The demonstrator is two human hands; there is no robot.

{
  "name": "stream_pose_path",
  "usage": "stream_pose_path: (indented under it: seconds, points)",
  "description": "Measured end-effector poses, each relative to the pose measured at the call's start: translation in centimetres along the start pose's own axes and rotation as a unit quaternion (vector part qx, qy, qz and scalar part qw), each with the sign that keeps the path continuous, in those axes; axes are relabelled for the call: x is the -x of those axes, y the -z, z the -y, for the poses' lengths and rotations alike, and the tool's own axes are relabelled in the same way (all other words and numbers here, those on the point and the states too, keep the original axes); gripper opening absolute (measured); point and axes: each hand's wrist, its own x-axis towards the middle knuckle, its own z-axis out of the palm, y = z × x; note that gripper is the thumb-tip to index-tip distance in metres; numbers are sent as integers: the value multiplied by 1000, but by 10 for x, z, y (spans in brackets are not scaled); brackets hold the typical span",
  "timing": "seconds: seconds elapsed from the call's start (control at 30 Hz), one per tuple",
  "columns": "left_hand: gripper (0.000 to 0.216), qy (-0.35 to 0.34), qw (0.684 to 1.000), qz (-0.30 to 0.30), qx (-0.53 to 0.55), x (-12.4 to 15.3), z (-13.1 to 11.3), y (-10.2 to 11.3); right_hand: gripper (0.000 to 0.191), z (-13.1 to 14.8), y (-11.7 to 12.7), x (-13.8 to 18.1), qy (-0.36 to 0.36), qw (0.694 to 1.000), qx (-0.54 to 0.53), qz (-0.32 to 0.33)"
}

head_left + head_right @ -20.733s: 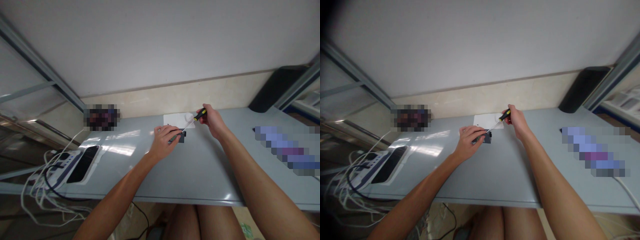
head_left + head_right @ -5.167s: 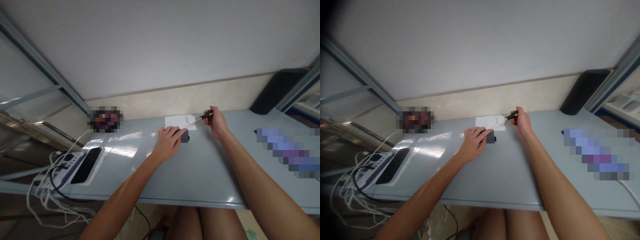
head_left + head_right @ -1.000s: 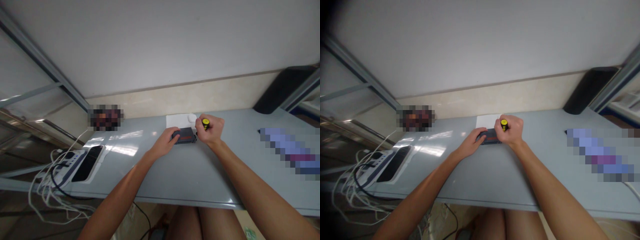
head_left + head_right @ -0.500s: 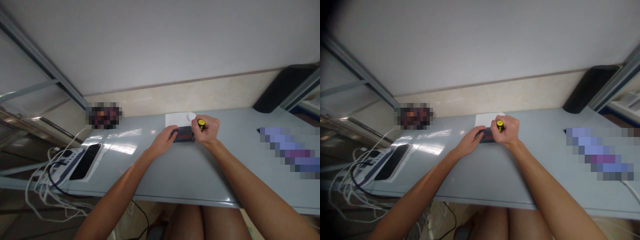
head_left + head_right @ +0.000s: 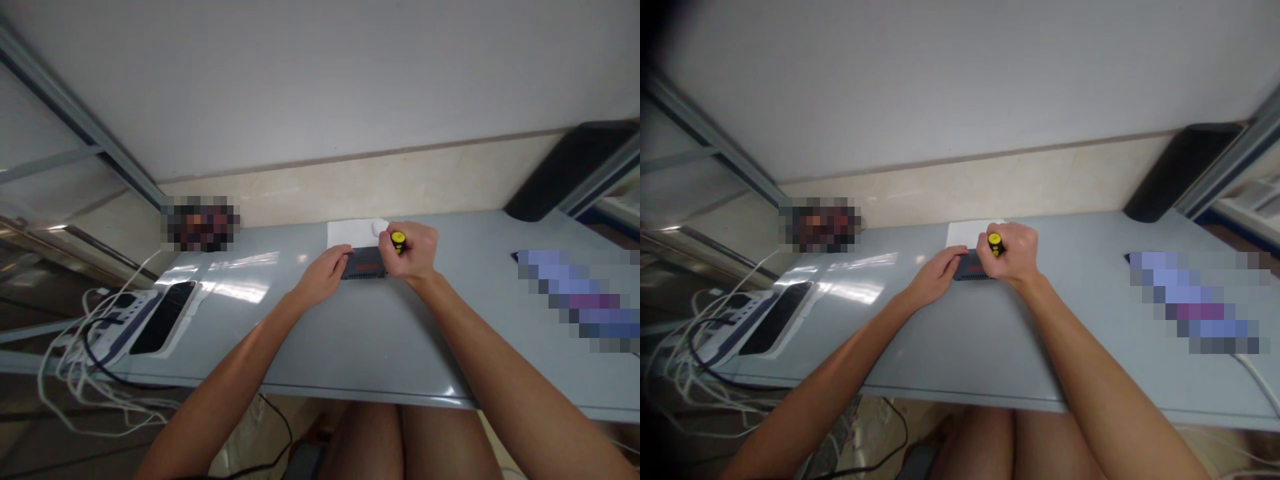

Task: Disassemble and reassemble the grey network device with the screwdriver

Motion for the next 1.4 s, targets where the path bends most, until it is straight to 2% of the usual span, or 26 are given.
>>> stream_pose_path:
  seconds: [0.2,0.37,0.5,0.7,0.93,1.07,1.4]
  points:
    - [36,4,1000,6,-2,0,-1,1,38,-1,0,1,-35,999,-3,-9]
    - [35,2,1000,5,0,0,-1,1,39,1,-1,2,-32,999,-19,-25]
    - [34,0,1000,1,1,0,1,0,39,3,0,1,-65,997,-34,-38]
    - [33,-6,1000,-1,-2,0,2,-1,38,1,-1,1,-36,999,-20,-18]
    - [32,-12,1000,-4,-9,0,6,-3,37,0,1,1,-72,997,-19,-26]
    - [32,-18,1000,-7,-8,1,8,-3,38,0,0,1,-69,997,-17,-42]
    - [31,-19,1000,-9,-3,1,7,-2,38,1,-2,1,-59,998,-25,-28]
